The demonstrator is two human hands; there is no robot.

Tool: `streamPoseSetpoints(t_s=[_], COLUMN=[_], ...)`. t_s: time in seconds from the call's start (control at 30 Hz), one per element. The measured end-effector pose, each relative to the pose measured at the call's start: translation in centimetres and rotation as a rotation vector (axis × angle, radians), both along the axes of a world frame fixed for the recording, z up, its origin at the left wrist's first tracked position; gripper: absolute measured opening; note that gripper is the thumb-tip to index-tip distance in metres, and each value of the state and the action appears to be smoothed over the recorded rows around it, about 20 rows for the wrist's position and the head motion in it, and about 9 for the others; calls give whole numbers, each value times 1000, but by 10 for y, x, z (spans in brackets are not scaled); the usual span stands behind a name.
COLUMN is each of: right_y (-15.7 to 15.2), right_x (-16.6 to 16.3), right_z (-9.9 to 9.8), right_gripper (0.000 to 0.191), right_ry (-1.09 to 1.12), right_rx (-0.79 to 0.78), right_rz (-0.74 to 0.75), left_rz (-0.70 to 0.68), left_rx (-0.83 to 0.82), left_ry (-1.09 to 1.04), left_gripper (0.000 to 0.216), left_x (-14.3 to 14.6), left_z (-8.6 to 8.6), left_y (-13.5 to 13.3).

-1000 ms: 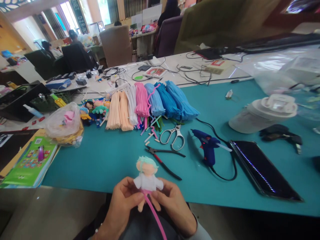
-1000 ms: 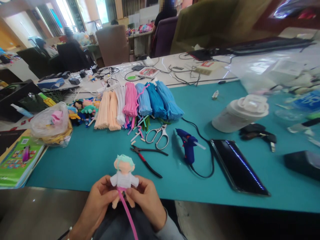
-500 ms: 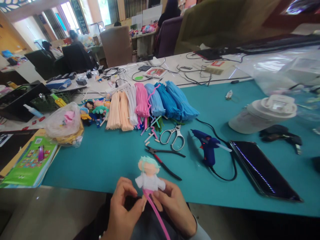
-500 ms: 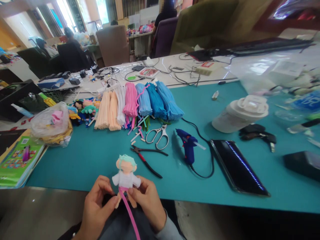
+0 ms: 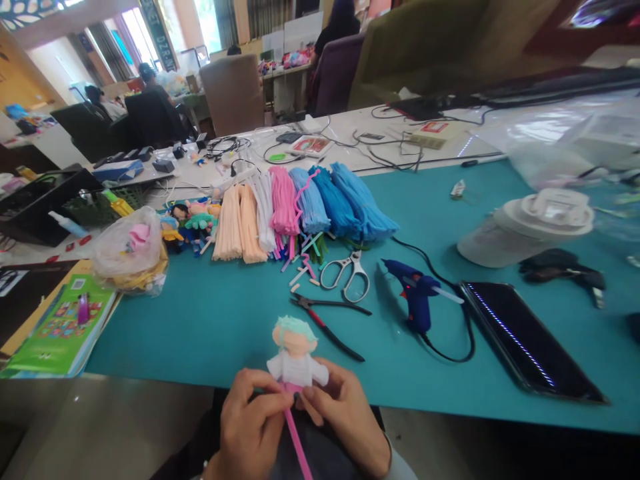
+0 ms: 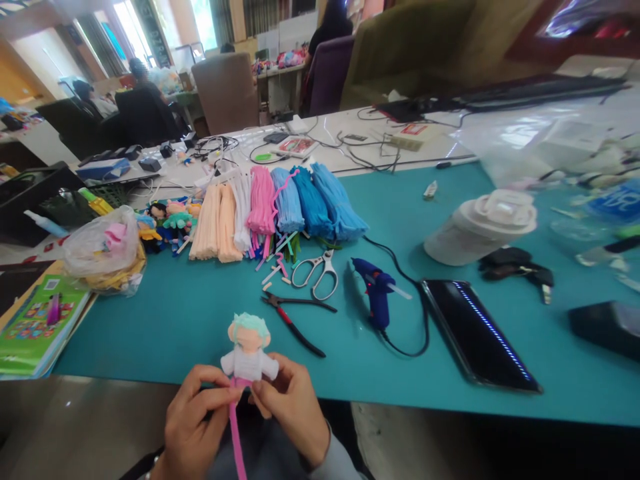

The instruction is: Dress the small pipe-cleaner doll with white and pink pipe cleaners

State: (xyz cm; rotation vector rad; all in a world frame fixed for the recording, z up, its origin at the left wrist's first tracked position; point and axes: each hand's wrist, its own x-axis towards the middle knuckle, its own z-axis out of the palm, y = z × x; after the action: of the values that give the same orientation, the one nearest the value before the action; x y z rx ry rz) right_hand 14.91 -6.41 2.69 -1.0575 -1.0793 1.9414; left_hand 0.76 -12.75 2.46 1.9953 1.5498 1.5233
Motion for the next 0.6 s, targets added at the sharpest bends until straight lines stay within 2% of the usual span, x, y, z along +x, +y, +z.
streamPoseSetpoints(t_s=[0.23, 0.43, 0.6], right_y=[-3, -8, -8], right_x=[-6, -9, -8], right_z=[-2, -1, 2], right_gripper=[27, 18, 17], right_ry=[-8, -10, -69], right_rx=[21, 160, 227], right_rz=[-39, -121, -134], left_rz=[10, 25, -3], left_rx=[-30, 11, 19], left_ry=[-164, -165, -235], left_gripper=[34, 34, 32], left_x=[1, 6, 9], left_z=[0, -3, -10], left_y=[0, -2, -5])
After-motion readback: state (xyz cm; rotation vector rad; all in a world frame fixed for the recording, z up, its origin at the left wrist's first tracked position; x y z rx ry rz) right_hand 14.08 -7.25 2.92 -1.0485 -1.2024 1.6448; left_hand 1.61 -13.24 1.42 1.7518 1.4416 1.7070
